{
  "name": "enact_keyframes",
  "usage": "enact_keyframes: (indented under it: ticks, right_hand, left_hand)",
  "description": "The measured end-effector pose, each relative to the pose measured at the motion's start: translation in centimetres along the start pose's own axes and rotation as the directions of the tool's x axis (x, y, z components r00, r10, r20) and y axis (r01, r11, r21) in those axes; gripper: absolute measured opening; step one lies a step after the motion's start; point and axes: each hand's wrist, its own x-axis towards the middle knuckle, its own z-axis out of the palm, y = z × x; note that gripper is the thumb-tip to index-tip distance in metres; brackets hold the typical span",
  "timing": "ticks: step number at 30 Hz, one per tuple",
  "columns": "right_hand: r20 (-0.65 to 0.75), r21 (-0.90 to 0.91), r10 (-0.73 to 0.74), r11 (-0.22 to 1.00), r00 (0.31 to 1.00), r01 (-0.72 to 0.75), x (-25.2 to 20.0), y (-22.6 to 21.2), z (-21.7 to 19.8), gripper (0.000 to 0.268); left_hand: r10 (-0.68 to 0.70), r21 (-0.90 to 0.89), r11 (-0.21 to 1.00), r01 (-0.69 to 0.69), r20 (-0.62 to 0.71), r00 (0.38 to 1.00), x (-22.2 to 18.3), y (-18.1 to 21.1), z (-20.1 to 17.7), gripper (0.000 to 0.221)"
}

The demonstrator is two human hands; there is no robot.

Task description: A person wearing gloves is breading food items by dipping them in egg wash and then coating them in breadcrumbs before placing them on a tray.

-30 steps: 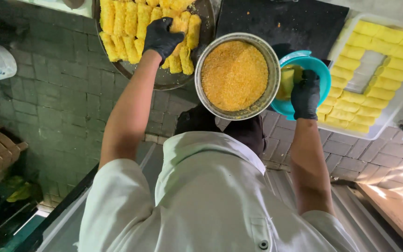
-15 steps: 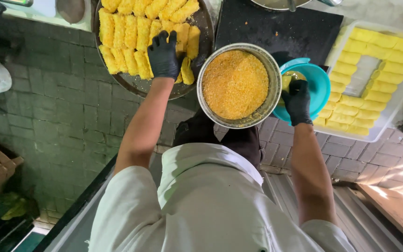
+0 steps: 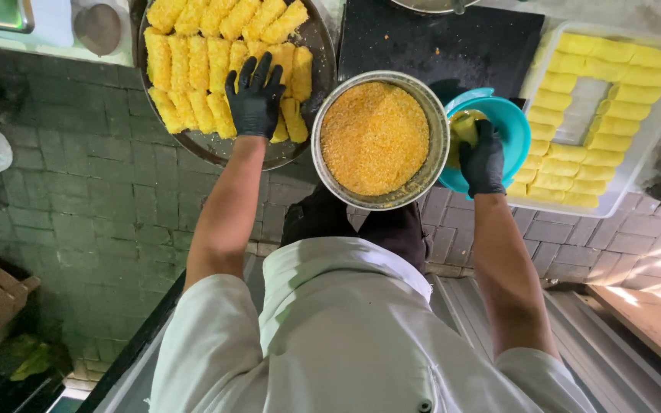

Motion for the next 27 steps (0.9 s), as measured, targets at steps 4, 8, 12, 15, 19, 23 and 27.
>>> enact_keyframes:
  ticks: [4,8,12,15,19,23,27]
  right_hand:
    - [0.324,0.304,0.315,0.858,0.892,-0.414,0.2,-2.3,-2.7,0.05]
    - [0.687,0.628,0.431,0.053,0.585,-0.776,-0.3,-0.1,-3.5,0.048]
    - [0.618,0.459,0.487,0.415,0.617,-0.786,-0.5,-3.6,-6.8,0.034]
    - [0.645,0.476,0.506,0.32,0.573,-0.819,1.2,-2.4,-5.0,0.027]
    - [0.694,0.626,0.383,0.098,0.61,-0.774,0.2,0.3,-6.2,0.034]
    - [0.626,0.764,0.279,-0.03,0.729,-0.644,-2.1,-1.0,-10.7,0.044]
    - [0.557,0.817,-0.202,-0.044,0.806,-0.575,-3.2,4.7,-8.7,0.068]
  left_hand:
    - [-0.068,-0.114,0.991,0.064,-0.037,0.997,0.0,-0.5,0.9,0.014]
    - [-0.03,-0.176,0.984,0.025,-0.03,0.999,1.3,0.2,-1.4,0.038]
    - [0.07,-0.055,0.996,-0.074,-0.067,0.995,0.2,-0.2,-0.2,0.016]
    - [0.021,-0.131,0.991,-0.026,-0.041,0.999,1.8,0.7,-2.6,0.018]
    - [0.009,-0.201,0.979,-0.042,-0.16,0.987,4.5,2.6,-6.7,0.03]
    - [0.034,-0.441,0.883,-0.161,-0.282,0.959,7.7,6.5,-11.5,0.028]
    - [0.07,-0.523,0.827,-0.207,-0.269,0.961,8.6,11.2,-11.4,0.027]
